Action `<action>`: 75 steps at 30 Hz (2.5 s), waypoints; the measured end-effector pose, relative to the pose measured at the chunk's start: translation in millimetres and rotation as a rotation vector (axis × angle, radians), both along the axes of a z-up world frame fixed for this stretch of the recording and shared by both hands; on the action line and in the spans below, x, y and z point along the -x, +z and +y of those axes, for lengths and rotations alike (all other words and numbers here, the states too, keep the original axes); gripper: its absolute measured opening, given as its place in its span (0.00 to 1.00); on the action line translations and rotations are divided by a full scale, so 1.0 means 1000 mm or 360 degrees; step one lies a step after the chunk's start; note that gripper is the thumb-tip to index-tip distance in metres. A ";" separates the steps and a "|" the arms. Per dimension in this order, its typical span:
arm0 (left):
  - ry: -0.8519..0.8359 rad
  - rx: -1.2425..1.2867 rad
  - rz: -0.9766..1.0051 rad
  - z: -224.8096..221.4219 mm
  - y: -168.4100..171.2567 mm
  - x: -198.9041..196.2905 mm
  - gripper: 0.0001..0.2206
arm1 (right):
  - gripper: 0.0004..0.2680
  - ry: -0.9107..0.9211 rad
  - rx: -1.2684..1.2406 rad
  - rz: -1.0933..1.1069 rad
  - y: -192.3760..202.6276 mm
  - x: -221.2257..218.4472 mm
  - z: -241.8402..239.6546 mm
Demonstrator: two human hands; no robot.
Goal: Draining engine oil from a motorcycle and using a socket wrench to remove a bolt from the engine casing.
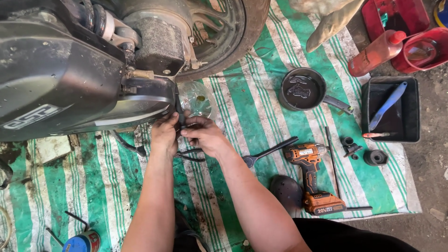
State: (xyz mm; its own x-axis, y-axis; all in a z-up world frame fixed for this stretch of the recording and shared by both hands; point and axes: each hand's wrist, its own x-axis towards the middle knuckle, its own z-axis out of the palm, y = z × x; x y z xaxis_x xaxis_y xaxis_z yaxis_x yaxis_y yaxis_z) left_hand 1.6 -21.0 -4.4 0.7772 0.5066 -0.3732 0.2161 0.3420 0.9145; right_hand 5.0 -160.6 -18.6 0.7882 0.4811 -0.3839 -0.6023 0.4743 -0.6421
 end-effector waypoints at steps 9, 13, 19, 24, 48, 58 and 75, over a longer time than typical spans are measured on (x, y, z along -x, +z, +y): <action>-0.0029 0.0044 0.0019 0.014 -0.018 -0.005 0.13 | 0.14 0.0029 -0.0191 0.0236 0.013 -0.004 -0.009; 0.0050 0.0145 0.0043 0.001 0.009 -0.002 0.12 | 0.14 0.0038 -0.0045 0.0080 0.008 -0.002 0.004; 0.0046 -0.0068 0.0010 0.018 -0.022 -0.006 0.17 | 0.13 -0.0006 0.0039 0.0056 0.009 -0.005 0.001; -0.0004 0.0108 0.0029 0.004 0.011 -0.001 0.13 | 0.16 0.0105 -0.0060 0.0046 0.009 -0.007 -0.012; 0.0055 0.0182 -0.0049 -0.020 0.041 0.001 0.10 | 0.17 0.0172 0.0102 0.0030 -0.002 -0.015 -0.006; 0.0116 -0.0207 0.0170 -0.009 0.026 -0.010 0.14 | 0.12 -0.0233 0.0623 0.0137 0.025 -0.061 0.012; 0.0110 -0.0262 0.0257 -0.010 0.033 -0.004 0.13 | 0.26 -0.0375 0.0056 0.0618 0.008 -0.127 0.077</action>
